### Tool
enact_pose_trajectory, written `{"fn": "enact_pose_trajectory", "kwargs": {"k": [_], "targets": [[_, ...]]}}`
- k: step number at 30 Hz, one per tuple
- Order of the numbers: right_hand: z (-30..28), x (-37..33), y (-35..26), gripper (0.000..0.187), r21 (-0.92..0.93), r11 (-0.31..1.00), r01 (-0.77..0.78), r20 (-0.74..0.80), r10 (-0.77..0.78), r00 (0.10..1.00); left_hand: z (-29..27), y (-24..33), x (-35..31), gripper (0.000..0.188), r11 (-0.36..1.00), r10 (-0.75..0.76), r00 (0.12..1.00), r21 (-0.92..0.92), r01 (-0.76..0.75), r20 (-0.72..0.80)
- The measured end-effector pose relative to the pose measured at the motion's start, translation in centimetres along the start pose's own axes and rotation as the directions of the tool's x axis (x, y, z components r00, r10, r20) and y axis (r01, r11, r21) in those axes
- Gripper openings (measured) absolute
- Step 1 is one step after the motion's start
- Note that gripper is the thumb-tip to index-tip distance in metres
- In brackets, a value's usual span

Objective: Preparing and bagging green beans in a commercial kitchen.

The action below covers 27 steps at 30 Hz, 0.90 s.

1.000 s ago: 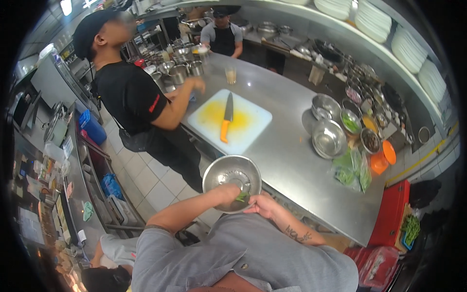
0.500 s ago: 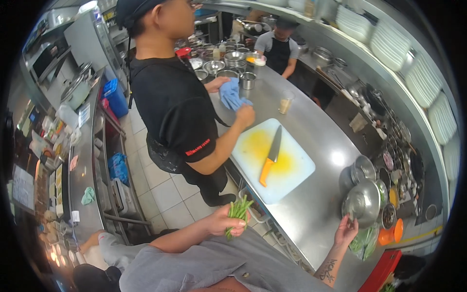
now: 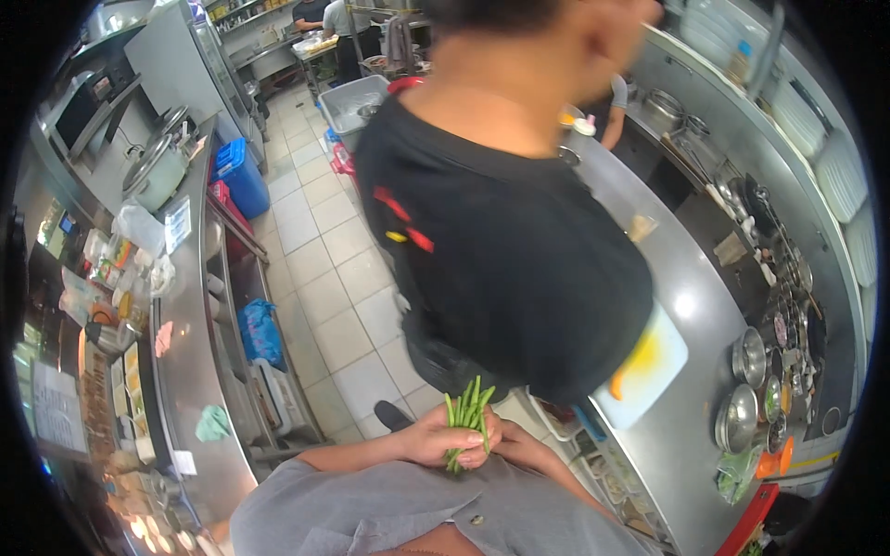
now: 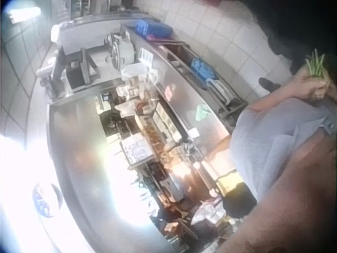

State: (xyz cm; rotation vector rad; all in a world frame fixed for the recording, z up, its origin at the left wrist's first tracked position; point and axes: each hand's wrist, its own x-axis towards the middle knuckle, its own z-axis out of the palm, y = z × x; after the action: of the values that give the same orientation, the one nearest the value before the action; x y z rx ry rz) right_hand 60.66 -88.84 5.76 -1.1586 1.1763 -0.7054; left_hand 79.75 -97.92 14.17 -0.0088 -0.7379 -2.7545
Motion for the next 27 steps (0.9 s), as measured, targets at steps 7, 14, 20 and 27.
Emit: {"fn": "enact_pose_trajectory", "kwargs": {"k": [7, 14, 20, 27], "targets": [[7.6, 14.8, -10.0, 0.044, 0.247, 0.969, -0.03, 0.052, 0.018, 0.999, -4.4, 11.6, -9.1, 0.014, 0.999, 0.047, 0.999, 0.022, -0.047, -0.015], [13.0, 27.7, -20.1, 0.046, 0.863, 0.464, 0.202, 0.055, -0.483, 0.874, -8.6, 19.1, -14.3, 0.011, 0.996, 0.088, 0.974, 0.028, -0.084, -0.209], [14.3, 35.7, -23.5, 0.03, 0.605, 0.682, 0.412, 0.257, -0.657, 0.709, -11.6, 23.8, -16.8, 0.017, 0.994, 0.1, 0.931, -0.005, -0.109, -0.351], [13.3, 43.1, -26.2, 0.019, 0.778, 0.55, 0.303, 0.248, -0.713, 0.656, -15.8, 31.3, -16.8, 0.023, 0.992, 0.12, 0.911, 0.085, -0.094, -0.395]]}}
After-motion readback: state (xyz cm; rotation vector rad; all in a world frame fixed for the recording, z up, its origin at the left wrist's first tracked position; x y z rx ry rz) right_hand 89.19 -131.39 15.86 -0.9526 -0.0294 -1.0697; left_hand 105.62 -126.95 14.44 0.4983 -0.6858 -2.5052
